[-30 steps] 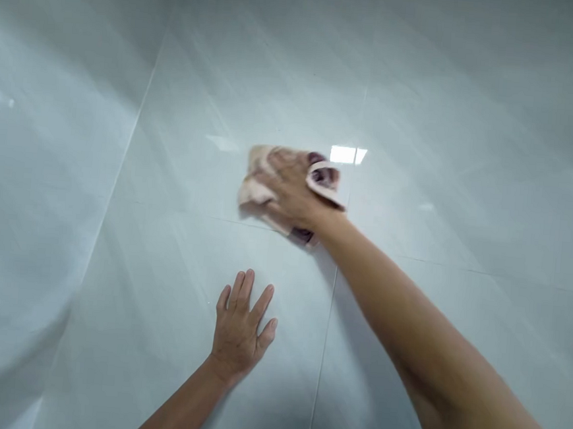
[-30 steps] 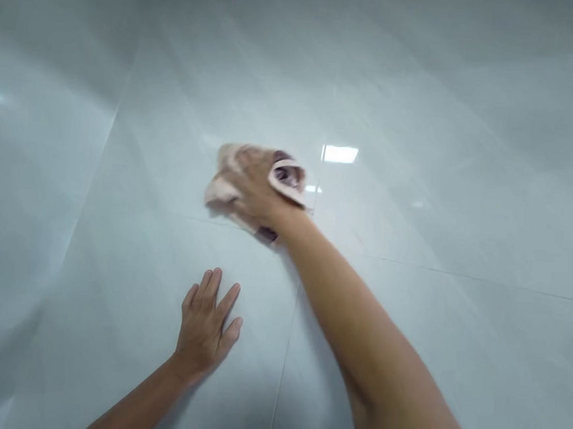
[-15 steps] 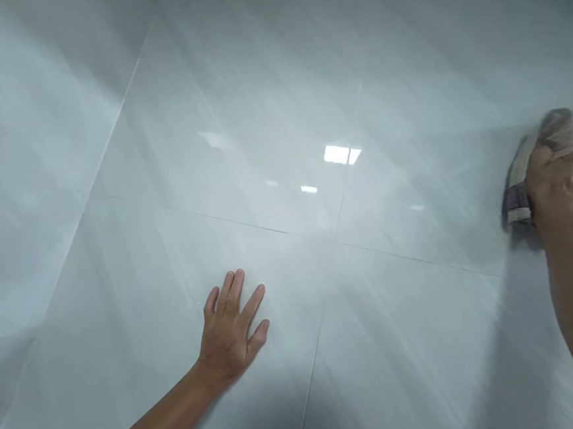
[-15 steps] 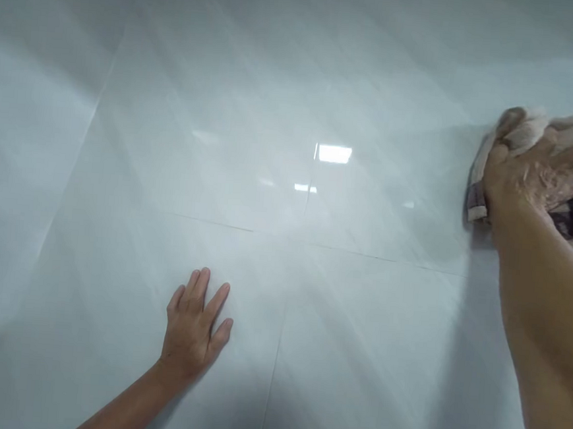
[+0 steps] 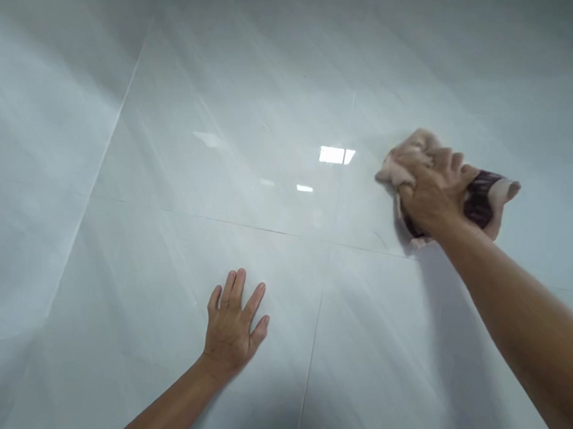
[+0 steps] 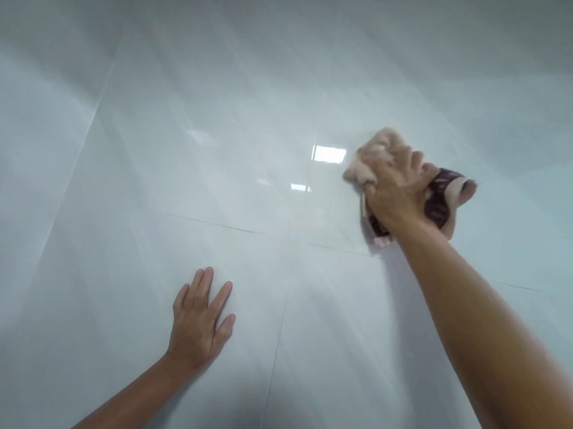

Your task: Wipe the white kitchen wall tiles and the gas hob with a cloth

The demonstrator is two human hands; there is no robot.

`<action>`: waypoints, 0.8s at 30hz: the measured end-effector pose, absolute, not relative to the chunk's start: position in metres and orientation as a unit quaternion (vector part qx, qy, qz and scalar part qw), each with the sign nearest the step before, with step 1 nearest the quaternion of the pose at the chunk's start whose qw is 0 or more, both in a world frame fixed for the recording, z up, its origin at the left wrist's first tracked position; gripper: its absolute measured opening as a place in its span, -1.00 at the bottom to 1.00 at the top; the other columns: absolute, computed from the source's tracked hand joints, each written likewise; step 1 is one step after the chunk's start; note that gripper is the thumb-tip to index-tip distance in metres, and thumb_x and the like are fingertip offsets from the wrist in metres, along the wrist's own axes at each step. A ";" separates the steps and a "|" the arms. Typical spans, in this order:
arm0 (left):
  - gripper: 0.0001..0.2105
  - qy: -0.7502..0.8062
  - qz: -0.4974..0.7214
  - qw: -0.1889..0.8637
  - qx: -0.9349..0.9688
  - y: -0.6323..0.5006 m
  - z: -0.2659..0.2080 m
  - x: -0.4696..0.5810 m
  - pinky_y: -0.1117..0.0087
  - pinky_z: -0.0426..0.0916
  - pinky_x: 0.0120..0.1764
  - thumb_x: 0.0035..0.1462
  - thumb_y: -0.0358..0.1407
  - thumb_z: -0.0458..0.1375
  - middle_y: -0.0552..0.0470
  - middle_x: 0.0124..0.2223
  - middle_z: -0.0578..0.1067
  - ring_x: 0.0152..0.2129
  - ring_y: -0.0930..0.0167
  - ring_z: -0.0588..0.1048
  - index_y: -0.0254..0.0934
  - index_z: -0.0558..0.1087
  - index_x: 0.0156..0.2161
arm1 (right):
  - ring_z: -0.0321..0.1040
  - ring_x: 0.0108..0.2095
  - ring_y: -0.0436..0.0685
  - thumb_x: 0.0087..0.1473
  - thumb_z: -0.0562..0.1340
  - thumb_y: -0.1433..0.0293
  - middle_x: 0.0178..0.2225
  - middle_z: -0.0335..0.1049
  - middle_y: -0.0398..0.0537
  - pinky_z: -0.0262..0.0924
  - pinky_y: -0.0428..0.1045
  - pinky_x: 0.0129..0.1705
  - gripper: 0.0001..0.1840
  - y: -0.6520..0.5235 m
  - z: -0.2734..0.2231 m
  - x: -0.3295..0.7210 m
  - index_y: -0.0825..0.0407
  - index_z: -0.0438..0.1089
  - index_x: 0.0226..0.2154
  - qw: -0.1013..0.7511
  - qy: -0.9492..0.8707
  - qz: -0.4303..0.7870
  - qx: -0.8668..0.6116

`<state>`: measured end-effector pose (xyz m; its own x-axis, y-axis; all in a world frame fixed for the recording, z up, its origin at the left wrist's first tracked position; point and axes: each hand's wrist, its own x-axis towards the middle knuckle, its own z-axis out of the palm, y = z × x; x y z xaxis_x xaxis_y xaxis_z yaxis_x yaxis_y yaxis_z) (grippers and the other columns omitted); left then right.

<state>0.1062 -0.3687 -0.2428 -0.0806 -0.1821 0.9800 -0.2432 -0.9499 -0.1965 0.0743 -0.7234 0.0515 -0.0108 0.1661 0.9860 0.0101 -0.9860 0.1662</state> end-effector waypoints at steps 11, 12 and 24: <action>-0.28 -0.160 0.718 0.025 0.677 -0.368 -0.243 0.107 -0.11 -0.05 0.41 0.37 -0.25 0.14 -0.21 0.58 -0.12 0.52 0.06 -0.07 -0.04 -0.05 0.52 | 0.15 -0.01 0.37 0.29 0.09 0.35 0.17 0.13 0.14 0.08 0.23 -0.04 -0.41 -0.723 0.015 0.052 -0.33 0.28 0.33 0.198 0.119 0.591 0.773; -0.28 -0.161 0.716 0.026 0.679 -0.368 -0.244 0.107 -0.12 -0.04 0.41 0.37 -0.25 0.14 -0.22 0.57 -0.11 0.52 0.06 -0.07 -0.04 -0.05 0.52 | 0.15 0.01 0.38 0.30 0.07 0.35 0.17 0.12 0.15 0.09 0.24 -0.04 -0.40 -0.720 0.023 0.049 -0.33 0.26 0.34 0.185 0.103 0.585 0.783; -0.27 -0.164 0.707 0.030 0.687 -0.367 -0.244 0.108 -0.14 -0.03 0.40 0.37 -0.22 0.14 -0.20 0.58 -0.14 0.52 0.05 -0.07 -0.01 -0.07 0.52 | 0.13 -0.12 0.31 0.30 0.05 0.42 -0.02 0.19 0.10 0.06 0.19 -0.09 -0.38 -0.727 0.021 0.035 -0.43 0.25 0.31 0.164 0.108 0.533 0.823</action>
